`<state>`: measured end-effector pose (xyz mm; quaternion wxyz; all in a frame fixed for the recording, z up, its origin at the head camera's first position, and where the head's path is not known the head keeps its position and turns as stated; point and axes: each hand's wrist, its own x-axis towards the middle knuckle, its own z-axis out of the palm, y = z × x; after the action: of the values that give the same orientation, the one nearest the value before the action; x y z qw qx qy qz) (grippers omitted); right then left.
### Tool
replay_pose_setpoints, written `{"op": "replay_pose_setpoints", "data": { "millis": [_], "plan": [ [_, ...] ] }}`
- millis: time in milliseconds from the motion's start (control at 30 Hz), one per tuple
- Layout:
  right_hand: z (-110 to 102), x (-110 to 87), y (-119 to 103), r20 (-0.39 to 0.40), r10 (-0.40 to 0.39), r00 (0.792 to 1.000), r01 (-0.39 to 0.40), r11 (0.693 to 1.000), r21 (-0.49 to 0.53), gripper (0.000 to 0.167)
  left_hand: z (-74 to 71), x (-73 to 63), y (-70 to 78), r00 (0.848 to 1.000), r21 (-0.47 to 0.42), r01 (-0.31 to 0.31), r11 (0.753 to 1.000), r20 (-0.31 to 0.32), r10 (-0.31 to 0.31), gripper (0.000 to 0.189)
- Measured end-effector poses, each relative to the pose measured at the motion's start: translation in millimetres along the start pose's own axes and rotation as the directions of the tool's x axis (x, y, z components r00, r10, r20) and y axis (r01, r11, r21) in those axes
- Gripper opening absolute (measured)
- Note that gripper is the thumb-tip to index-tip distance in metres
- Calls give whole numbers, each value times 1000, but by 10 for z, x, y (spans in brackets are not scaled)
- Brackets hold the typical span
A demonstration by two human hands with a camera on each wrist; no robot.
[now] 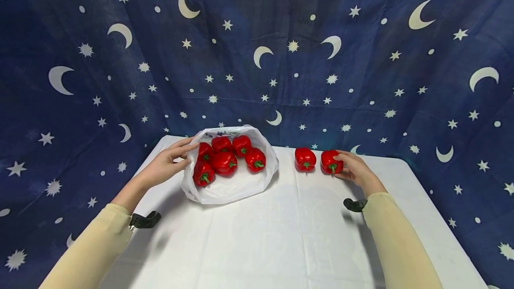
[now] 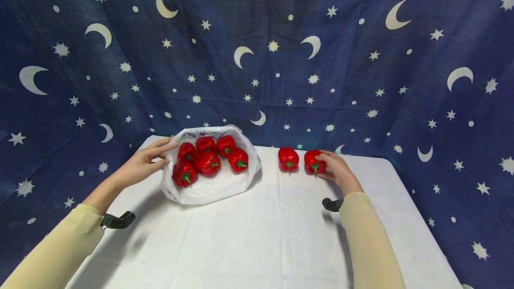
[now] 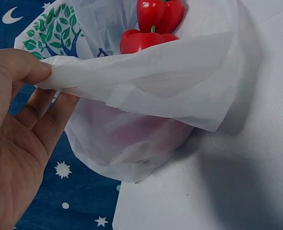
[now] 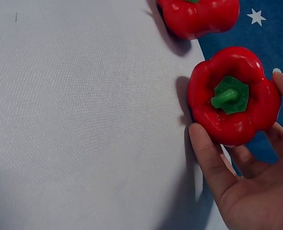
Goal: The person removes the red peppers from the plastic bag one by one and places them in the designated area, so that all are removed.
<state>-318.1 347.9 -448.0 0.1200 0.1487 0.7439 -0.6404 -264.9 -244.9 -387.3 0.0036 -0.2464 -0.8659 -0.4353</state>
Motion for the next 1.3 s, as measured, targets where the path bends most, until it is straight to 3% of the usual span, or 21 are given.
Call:
{"op": "replay_pose_setpoints", "data": {
  "millis": [533,967,1300],
  "plan": [
    [47,53,-13,-31,26,999,-27,999,-32,73,8,29,24,999,25,36,999,12,-37,48],
    [19,135,26,-28,28,999,-31,994,-102,79,17,15,22,1000,25,24,999,11,-25,48],
    [24,42,-29,-4,32,999,-32,993,-112,77,18,40,15,1000,27,25,999,12,-26,47]
  ]
}}
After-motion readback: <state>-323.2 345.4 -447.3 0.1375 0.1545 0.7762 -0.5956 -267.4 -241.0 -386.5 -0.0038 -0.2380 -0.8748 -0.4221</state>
